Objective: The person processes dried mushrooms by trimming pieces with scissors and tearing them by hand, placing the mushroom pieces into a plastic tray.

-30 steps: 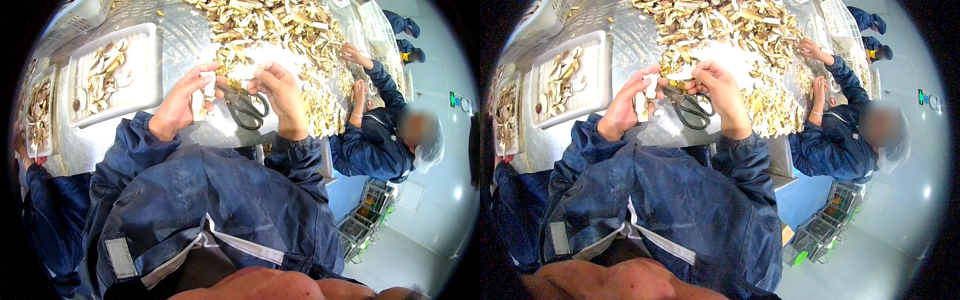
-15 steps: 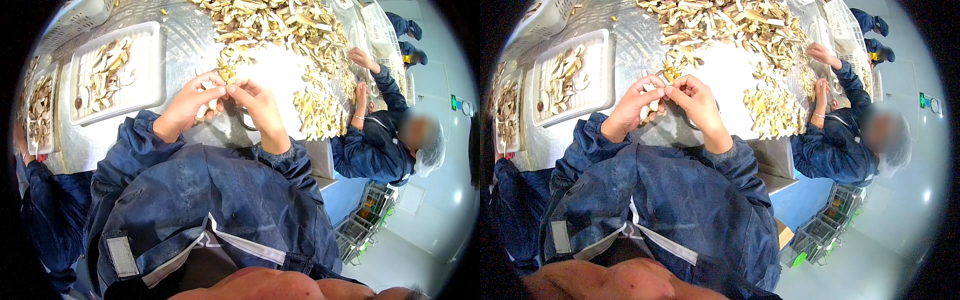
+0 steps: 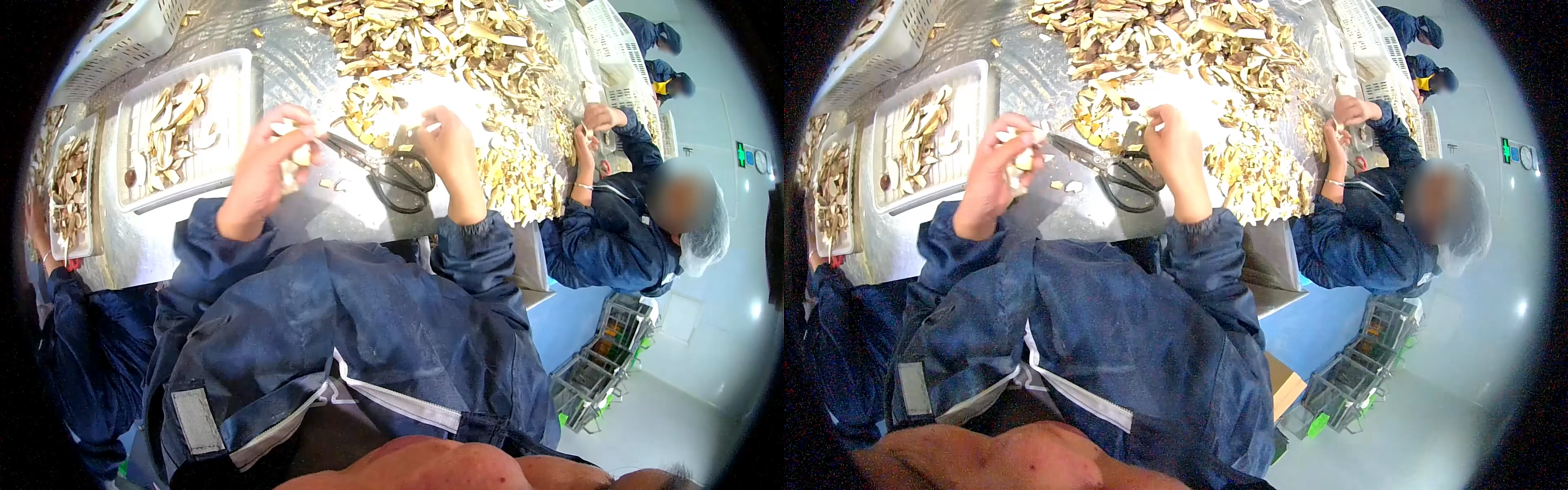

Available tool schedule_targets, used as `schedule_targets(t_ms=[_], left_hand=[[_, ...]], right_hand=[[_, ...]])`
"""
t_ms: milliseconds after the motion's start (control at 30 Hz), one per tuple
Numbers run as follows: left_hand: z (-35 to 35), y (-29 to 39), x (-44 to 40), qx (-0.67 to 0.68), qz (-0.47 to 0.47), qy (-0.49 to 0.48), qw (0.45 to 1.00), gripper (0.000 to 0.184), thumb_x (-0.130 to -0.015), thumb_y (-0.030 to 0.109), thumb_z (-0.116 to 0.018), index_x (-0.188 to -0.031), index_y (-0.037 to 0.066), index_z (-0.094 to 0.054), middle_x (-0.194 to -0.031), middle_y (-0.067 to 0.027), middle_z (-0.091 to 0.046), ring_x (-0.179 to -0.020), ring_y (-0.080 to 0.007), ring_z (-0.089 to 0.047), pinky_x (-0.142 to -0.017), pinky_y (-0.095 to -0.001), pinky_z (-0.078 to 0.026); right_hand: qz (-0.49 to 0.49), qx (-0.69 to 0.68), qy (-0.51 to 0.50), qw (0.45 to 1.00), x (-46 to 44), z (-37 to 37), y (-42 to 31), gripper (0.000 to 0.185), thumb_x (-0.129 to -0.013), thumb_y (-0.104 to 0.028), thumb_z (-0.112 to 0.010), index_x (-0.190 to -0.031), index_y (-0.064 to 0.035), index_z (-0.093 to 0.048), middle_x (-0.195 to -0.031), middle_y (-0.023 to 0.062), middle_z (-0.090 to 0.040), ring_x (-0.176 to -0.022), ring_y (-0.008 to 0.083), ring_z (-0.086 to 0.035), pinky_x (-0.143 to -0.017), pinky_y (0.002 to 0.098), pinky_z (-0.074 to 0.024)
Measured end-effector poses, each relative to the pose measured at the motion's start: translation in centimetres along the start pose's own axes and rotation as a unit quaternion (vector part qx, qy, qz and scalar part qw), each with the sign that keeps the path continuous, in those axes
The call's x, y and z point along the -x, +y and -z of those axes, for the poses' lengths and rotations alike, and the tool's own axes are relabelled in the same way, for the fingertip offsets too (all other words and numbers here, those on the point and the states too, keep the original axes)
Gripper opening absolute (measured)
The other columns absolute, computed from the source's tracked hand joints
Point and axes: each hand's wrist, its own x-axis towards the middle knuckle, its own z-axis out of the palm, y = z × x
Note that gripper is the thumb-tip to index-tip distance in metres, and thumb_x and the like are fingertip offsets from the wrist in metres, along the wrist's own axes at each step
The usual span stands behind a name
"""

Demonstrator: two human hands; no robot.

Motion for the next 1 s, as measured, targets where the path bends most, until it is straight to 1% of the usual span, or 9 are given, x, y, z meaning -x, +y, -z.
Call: schedule_targets(t_ms=[100, 200, 233, 333, 367, 467, 633, 767, 1000], left_hand=[[2.0, 3.7, 0.5, -0.189, -0.164, 0.118, 0.961, 0.011, -0.092, 0.011, -0.066, -0.102, 0.009, -0.064, -0.093, -0.0036, -0.065, -0.077, -0.0107, -0.065, -0.054, -0.0212, -0.047], [6.7, 6.0, -0.3, -0.404, -0.368, 0.245, 0.801, 0.014, -0.091, 0.014, -0.066, -0.104, 0.008, -0.068, -0.095, -0.003, -0.063, -0.086, -0.0133, -0.066, -0.066, -0.0253, -0.05], [7.1, 7.6, 0.4, -0.581, -0.369, 0.29, 0.665, 0.027, -0.09, 0.018, -0.068, -0.116, 0.009, -0.066, -0.104, -0.0079, -0.065, -0.099, -0.0221, -0.065, -0.079, -0.033, -0.051], [8.9, 8.4, 0.0, -0.718, -0.316, 0.304, 0.541, 0.043, -0.089, 0.026, -0.07, -0.129, 0.012, -0.06, -0.122, -0.0135, -0.061, -0.115, -0.031, -0.058, -0.098, -0.0447, -0.044], [8.9, 7.8, 0.2, -0.746, -0.231, 0.337, 0.526, 0.053, -0.09, 0.034, -0.069, -0.137, 0.015, -0.054, -0.136, -0.0143, -0.055, -0.129, -0.0338, -0.048, -0.109, -0.0512, -0.031], [9.4, 6.8, -0.1, -0.745, -0.317, 0.348, 0.473, 0.055, -0.091, 0.04, -0.066, -0.139, 0.015, -0.054, -0.141, -0.0135, -0.052, -0.133, -0.0333, -0.044, -0.112, -0.0545, -0.025], [4.3, 3.9, -0.8, -0.485, -0.41, 0.192, 0.749, 0.035, -0.09, 0.01, -0.068, -0.125, 0.007, -0.061, -0.126, -0.0125, -0.06, -0.115, -0.0227, -0.057, -0.095, -0.0349, -0.046], [-0.2, -0.7, -1.1, -0.211, -0.122, -0.034, 0.969, 0.028, -0.097, 0.011, -0.06, -0.124, 0.004, -0.058, -0.111, -0.0076, -0.064, -0.093, -0.0159, -0.063, -0.079, -0.0278, -0.052], [-3.5, -4.2, -1.8, 0.026, 0.162, -0.132, 0.978, 0.035, -0.105, 0.029, -0.048, -0.125, 0.001, -0.054, -0.112, -0.0101, -0.064, -0.096, -0.0209, -0.066, -0.083, -0.0334, -0.054]], right_hand=[[0.027, -0.033, 0.023, 0.999, -2.4, -1.0, 0.5, 0.02, -0.085, -0.015, -0.067, -0.1, -0.0019, -0.07, -0.092, 0.0177, -0.069, -0.077, 0.0322, -0.068, -0.071, 0.0389, -0.0533], [0.064, -0.007, 0.03, 0.997, -3.3, -1.9, 0.3, 0.021, -0.085, -0.015, -0.067, -0.101, -0.0036, -0.072, -0.092, 0.0168, -0.068, -0.077, 0.0313, -0.067, -0.071, 0.0389, -0.0531], [0.076, 0.006, 0.032, 0.997, -3.4, -2.1, 0.3, 0.021, -0.084, -0.015, -0.068, -0.101, -0.0048, -0.073, -0.092, 0.0165, -0.067, -0.078, 0.0322, -0.067, -0.072, 0.0397, -0.0529], [0.07, 0.006, 0.009, 0.998, -3.2, -2.2, 0.6, 0.018, -0.082, -0.015, -0.069, -0.098, -0.0062, -0.073, -0.092, 0.016, -0.066, -0.079, 0.0339, -0.065, -0.072, 0.0414, -0.0523], [0.073, 0.009, 0.008, 0.997, -2.8, -2.1, 0.7, 0.017, -0.082, -0.015, -0.069, -0.096, -0.0059, -0.071, -0.092, 0.0161, -0.066, -0.079, 0.0341, -0.065, -0.072, 0.0413, -0.0522], [0.066, 0.02, 0.007, 0.998, -1.4, -1.3, 0.2, 0.015, -0.081, -0.015, -0.069, -0.092, -0.0051, -0.068, -0.092, 0.0164, -0.066, -0.078, 0.0341, -0.065, -0.072, 0.0409, -0.0521], [0.001, -0.039, 0.01, 0.999, -0.1, -1.0, -0.6, 0.017, -0.078, -0.009, -0.071, -0.091, -0.0045, -0.06, -0.09, 0.0141, -0.062, -0.075, 0.0311, -0.063, -0.066, 0.0402, -0.051], [0.044, -0.1, 0.08, 0.991, 1.0, 0.1, -2.0, 0.015, -0.08, -0.007, -0.071, -0.09, -0.0038, -0.062, -0.086, 0.0111, -0.063, -0.07, 0.0236, -0.062, -0.064, 0.0346, -0.0499], [0.084, -0.126, 0.11, 0.982, 4.0, 0.2, -5.2, 0.015, -0.08, -0.003, -0.072, -0.087, -0.0031, -0.059, -0.086, 0.0103, -0.059, -0.067, 0.0227, -0.059, -0.061, 0.0327, -0.0492]])
